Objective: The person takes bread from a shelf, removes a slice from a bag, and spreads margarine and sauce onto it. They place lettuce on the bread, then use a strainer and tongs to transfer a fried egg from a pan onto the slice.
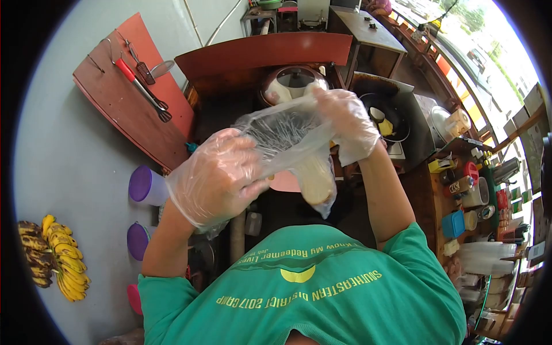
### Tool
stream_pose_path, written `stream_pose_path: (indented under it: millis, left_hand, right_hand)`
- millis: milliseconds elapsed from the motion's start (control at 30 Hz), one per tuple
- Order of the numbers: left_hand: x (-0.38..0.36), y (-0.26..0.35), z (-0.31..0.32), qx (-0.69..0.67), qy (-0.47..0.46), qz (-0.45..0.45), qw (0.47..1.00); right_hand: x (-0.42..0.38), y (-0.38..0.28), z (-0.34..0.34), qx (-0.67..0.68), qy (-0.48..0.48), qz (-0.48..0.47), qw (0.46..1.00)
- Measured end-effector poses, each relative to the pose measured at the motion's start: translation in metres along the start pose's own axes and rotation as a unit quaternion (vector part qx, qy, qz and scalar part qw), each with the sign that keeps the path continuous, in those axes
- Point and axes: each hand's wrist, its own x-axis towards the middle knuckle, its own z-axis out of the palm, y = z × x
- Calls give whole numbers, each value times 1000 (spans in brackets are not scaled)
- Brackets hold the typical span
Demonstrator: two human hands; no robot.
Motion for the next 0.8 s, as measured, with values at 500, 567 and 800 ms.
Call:
stream_pose_path:
  millis: [500,567,800]
  left_hand:
    - [55,21,98,-155,-7,-70,985]
    - [66,27,100,-135,-15,-47,990]
    - [100,36,103,-56,-28,5,998]
  right_hand:
    - [-87,33,157,-251,-319,-430,807]
    - [-115,33,157,-250,-315,-413,817]
    - [-127,32,128,-156,-339,-378,847]
